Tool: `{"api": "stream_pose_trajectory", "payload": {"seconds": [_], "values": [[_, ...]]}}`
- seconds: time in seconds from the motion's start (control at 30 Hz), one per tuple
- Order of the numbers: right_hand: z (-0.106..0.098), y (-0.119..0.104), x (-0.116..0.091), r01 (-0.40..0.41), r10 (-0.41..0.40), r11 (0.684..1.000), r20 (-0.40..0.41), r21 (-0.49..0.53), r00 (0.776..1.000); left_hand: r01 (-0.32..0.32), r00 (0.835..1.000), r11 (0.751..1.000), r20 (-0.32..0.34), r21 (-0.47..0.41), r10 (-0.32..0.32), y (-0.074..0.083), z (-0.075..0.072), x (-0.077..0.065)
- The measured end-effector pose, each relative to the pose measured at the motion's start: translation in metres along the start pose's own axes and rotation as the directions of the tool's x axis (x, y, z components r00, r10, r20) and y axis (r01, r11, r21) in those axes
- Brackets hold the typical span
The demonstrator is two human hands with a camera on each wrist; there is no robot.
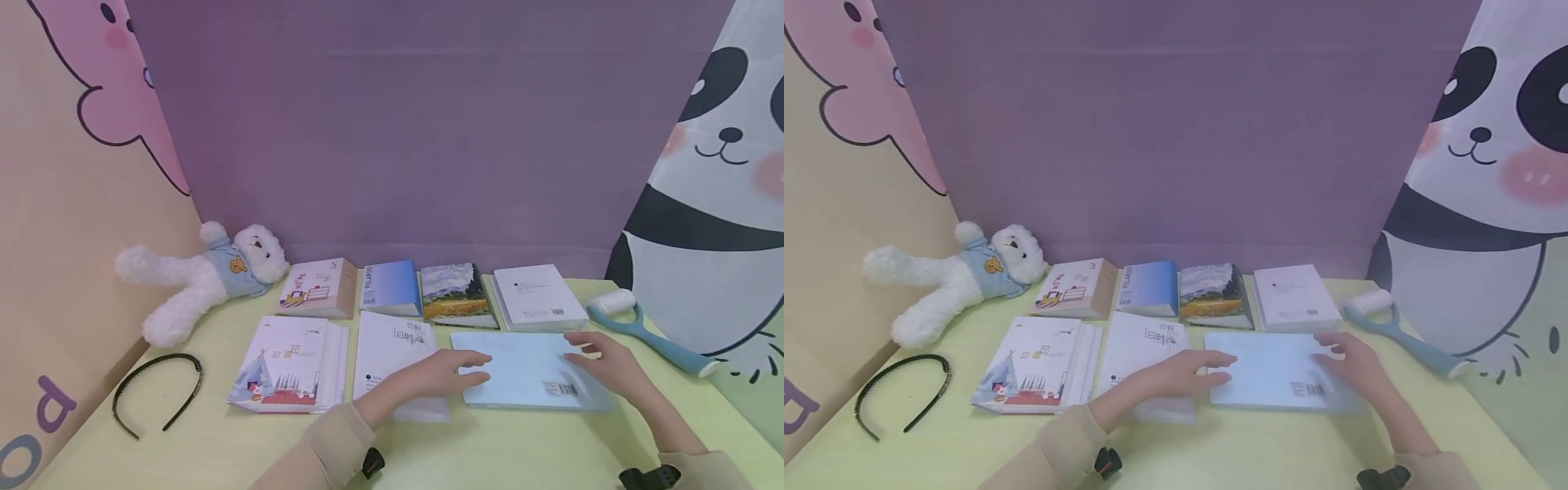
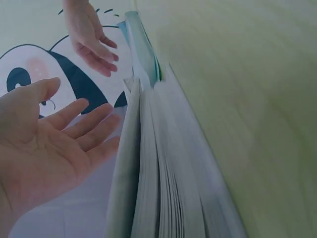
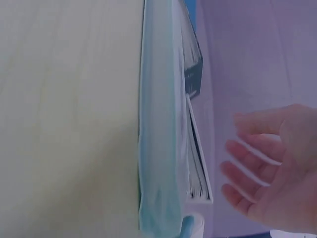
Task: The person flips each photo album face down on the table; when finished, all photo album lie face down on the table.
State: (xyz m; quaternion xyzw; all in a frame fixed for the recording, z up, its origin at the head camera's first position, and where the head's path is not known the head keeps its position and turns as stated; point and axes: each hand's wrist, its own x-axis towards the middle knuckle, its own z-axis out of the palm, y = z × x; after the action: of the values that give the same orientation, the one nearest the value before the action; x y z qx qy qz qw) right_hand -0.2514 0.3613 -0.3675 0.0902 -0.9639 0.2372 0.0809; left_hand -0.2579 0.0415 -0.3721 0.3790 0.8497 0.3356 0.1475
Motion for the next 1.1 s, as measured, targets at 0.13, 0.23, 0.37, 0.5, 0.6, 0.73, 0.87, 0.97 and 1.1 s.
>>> {"api": "stream_pose_trajectory", "payload": {"seconds": [0.13, 0.23, 0.37, 0.5, 0.6, 0.73, 0.87, 0.97, 1.1], "values": [[0.01, -0.018, 0.008, 0.09, -0.087, 0.996, -0.092, 0.029, 0.992, 0.024, 0.993, 0.998, -0.112, -0.061, -0.031, -0.007, -0.013, -0.014], [0.018, -0.033, 0.016, 0.127, -0.123, 0.991, -0.107, 0.04, 0.987, 0.037, 0.98, 0.998, -0.195, -0.06, -0.048, -0.015, -0.025, -0.026], [0.03, -0.05, 0.023, 0.171, -0.161, 0.981, -0.114, 0.087, 0.98, 0.049, 0.958, 0.996, -0.278, -0.08, -0.07, -0.028, -0.04, -0.043], [0.043, -0.064, 0.029, 0.233, -0.214, 0.964, -0.14, 0.131, 0.967, 0.056, 0.936, 0.992, -0.341, -0.112, -0.091, -0.037, -0.052, -0.057], [0.053, -0.077, 0.033, 0.265, -0.246, 0.949, -0.125, 0.173, 0.961, 0.073, 0.916, 0.991, -0.385, -0.113, -0.112, -0.044, -0.057, -0.065], [0.065, -0.097, 0.039, 0.275, -0.265, 0.937, -0.072, 0.216, 0.961, 0.109, 0.89, 0.987, -0.431, -0.117, -0.149, -0.052, -0.062, -0.077], [0.075, -0.114, 0.042, 0.288, -0.289, 0.927, -0.032, 0.24, 0.957, 0.146, 0.864, 0.982, -0.468, -0.119, -0.185, -0.062, -0.063, -0.086], [0.083, -0.124, 0.043, 0.307, -0.312, 0.92, -0.018, 0.244, 0.95, 0.171, 0.854, 0.979, -0.478, -0.112, -0.204, -0.071, -0.063, -0.093], [0.095, -0.132, 0.044, 0.324, -0.34, 0.907, 0.013, 0.27, 0.94, 0.208, 0.855, 0.971, -0.46, -0.115, -0.237, -0.081, -0.064, -0.1]]}}
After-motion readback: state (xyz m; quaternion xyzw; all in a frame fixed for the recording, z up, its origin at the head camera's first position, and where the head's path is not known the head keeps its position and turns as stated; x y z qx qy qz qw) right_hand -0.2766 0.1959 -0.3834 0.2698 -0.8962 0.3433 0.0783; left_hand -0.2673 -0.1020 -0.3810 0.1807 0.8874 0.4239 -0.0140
